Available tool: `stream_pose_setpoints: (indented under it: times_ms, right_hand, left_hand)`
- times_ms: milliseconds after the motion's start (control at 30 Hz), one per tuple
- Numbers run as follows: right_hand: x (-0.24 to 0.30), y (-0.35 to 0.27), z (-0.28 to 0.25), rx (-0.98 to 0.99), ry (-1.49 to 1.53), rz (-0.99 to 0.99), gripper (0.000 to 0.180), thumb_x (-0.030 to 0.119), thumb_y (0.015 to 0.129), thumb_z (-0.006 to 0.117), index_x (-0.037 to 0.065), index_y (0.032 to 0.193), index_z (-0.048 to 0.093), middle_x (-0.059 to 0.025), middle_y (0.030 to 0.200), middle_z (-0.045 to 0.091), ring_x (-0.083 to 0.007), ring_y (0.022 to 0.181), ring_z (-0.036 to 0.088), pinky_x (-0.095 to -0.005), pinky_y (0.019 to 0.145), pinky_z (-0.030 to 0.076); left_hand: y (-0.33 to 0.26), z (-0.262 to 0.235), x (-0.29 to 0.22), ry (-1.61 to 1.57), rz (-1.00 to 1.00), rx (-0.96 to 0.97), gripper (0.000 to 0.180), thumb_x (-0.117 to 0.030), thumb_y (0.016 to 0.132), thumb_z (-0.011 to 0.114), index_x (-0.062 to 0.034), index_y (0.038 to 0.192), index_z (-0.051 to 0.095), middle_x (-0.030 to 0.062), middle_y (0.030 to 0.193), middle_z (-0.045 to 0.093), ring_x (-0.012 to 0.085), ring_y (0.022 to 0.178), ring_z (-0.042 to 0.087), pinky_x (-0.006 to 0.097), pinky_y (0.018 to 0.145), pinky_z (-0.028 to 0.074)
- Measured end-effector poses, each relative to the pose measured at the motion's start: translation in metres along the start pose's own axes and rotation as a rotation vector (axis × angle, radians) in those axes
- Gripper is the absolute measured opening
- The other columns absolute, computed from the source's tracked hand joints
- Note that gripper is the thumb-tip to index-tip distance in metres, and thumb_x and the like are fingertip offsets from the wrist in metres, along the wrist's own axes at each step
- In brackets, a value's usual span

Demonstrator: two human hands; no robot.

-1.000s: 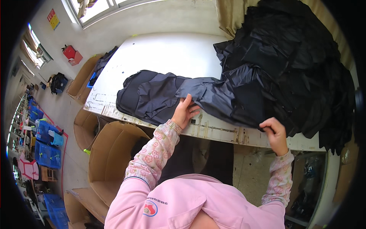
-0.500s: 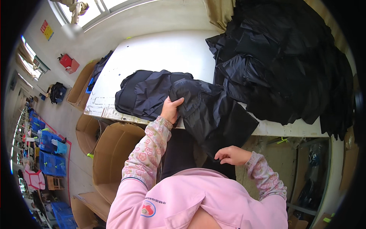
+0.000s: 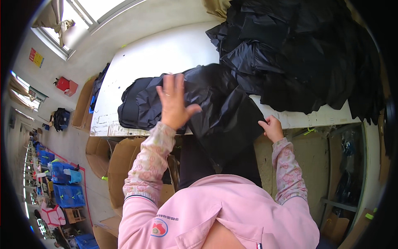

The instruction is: Checking and folding black fabric garment pieces at a manufacturing workstation.

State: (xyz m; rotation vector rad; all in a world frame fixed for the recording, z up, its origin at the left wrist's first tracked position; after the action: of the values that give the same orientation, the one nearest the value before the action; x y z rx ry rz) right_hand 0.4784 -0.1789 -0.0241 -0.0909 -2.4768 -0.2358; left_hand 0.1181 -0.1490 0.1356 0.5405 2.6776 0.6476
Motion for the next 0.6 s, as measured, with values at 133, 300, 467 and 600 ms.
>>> stream_pose_setpoints:
  times_ms: [133, 300, 467, 600]
  right_hand:
    - [0.045, 0.019, -0.026, 0.475, 1.019, 0.455, 0.025, 0.029, 0.088, 0.069, 0.010, 0.077, 0.056, -0.0007, 0.064, 0.059, -0.0108, 0.049, 0.055, -0.0277, 0.050, 0.046]
    - [0.120, 0.050, -0.055, 0.475, 1.684, 0.522, 0.022, 0.024, 0.092, 0.064, 0.014, 0.075, 0.057, 0.0046, 0.059, 0.054, -0.0081, 0.047, 0.050, -0.0261, 0.045, 0.040]
    - [0.199, 0.063, -0.106, 0.355, 1.638, -0.132, 0.033, 0.026, 0.093, 0.063, 0.005, 0.117, 0.053, -0.0087, 0.097, 0.064, -0.0165, 0.081, 0.064, -0.0297, 0.071, 0.052]
    - [0.198, 0.038, -0.095, -0.042, 0.705, -0.516, 0.064, 0.014, 0.084, 0.072, -0.001, 0.136, 0.037, -0.0181, 0.127, 0.053, -0.0251, 0.110, 0.059, -0.0330, 0.091, 0.048]
  left_hand:
    - [-0.082, 0.043, -0.090, -0.062, 0.628, 0.735, 0.122, -0.039, 0.053, 0.087, -0.0085, 0.151, 0.021, 0.0176, 0.157, 0.017, 0.0335, 0.146, 0.014, 0.062, 0.113, 0.012]
    - [-0.079, 0.090, -0.096, -0.023, 0.483, 0.462, 0.109, -0.015, 0.057, 0.079, -0.0067, 0.150, 0.023, 0.0169, 0.156, 0.019, 0.0318, 0.147, 0.015, 0.063, 0.113, 0.010]
    - [-0.011, 0.028, -0.102, -0.669, 0.395, 0.041, 0.084, -0.002, 0.070, 0.067, -0.0005, 0.146, 0.031, 0.0210, 0.152, 0.030, 0.0333, 0.142, 0.027, 0.048, 0.117, 0.016]
    - [0.028, -0.023, -0.082, -1.327, -0.244, -0.182, 0.036, -0.009, 0.097, 0.053, 0.0029, 0.131, 0.050, 0.0101, 0.129, 0.057, 0.0169, 0.119, 0.052, 0.029, 0.100, 0.039]
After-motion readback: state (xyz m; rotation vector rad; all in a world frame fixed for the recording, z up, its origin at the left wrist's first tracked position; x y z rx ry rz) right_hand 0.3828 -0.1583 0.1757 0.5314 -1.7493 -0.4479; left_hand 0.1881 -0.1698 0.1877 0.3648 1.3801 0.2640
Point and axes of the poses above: each hand's wrist, its own y-axis towards the middle knuckle, its own z-axis out of the palm, x = y × z, the point moved 5 cm from there along y, towards the middle knuckle
